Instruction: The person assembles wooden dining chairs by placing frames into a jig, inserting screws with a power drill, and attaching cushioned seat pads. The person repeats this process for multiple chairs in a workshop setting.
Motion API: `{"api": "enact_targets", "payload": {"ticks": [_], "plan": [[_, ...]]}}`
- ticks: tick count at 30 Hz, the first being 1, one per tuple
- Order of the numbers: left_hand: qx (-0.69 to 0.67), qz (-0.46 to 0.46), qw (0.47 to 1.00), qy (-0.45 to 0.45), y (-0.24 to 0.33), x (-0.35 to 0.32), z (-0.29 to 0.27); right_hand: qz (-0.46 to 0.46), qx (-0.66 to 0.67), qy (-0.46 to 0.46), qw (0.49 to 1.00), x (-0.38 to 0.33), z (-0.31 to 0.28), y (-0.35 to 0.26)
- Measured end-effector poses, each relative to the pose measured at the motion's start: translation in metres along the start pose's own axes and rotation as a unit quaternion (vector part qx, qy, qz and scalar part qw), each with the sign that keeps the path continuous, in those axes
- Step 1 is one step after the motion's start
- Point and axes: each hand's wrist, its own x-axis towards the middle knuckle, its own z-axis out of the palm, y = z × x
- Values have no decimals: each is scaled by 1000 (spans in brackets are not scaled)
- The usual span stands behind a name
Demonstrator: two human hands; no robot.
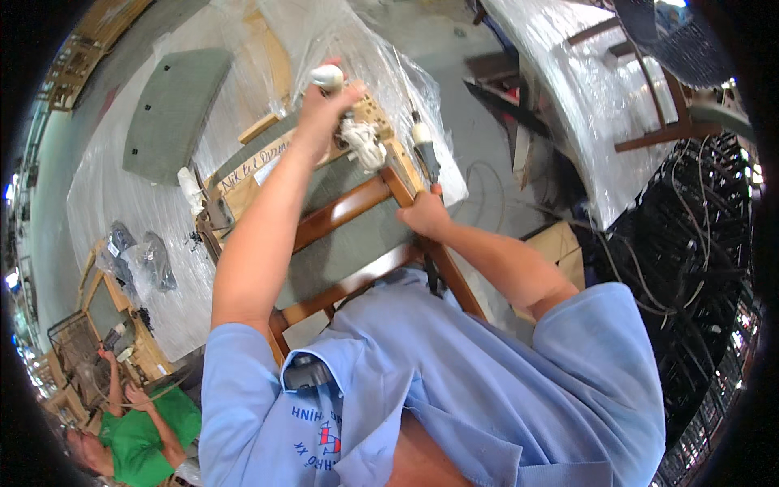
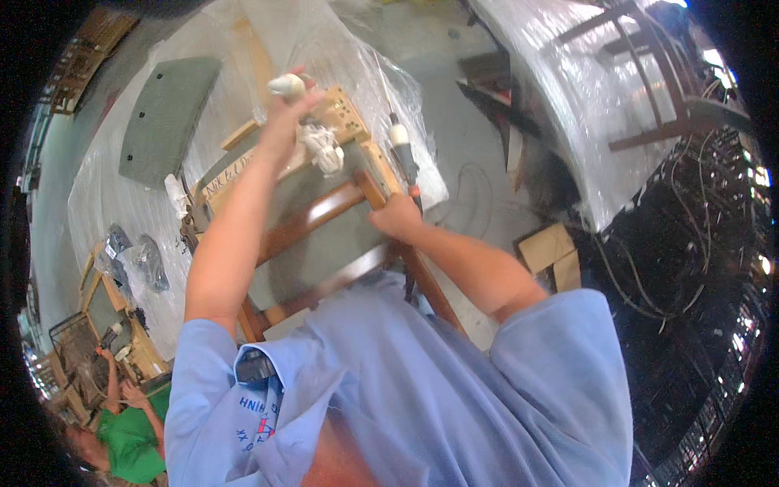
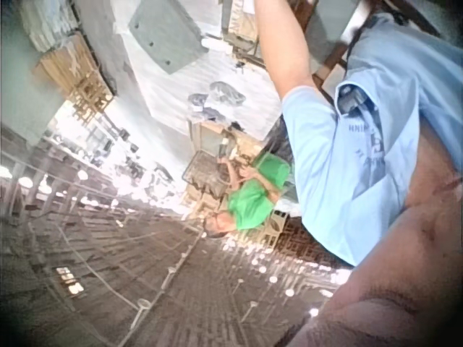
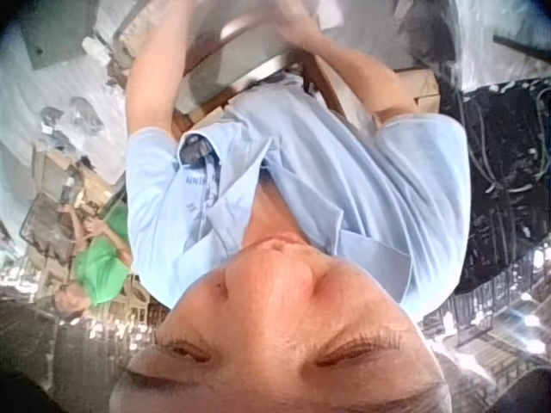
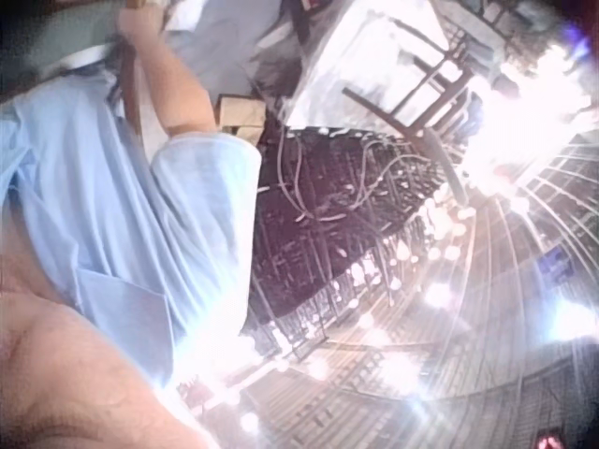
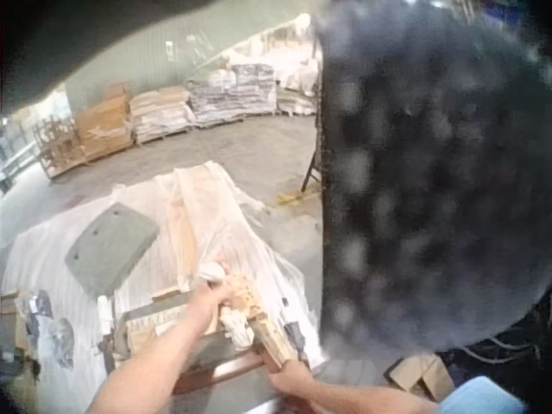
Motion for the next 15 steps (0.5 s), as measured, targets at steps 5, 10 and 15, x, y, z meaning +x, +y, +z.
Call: {"api": "enact_targets", "payload": {"ticks": [5,10,15], "plan": [[22,-29,996,83,15,44,13,18,31,-46,998,-9,-15,-3],[-4,-199,973,117,-61,99,-45,16,66,-40,997,-17,-14,-12],[11,-310,943,123,-37,87,-7,43,79,-58,994,-14,-17,-5]]}}
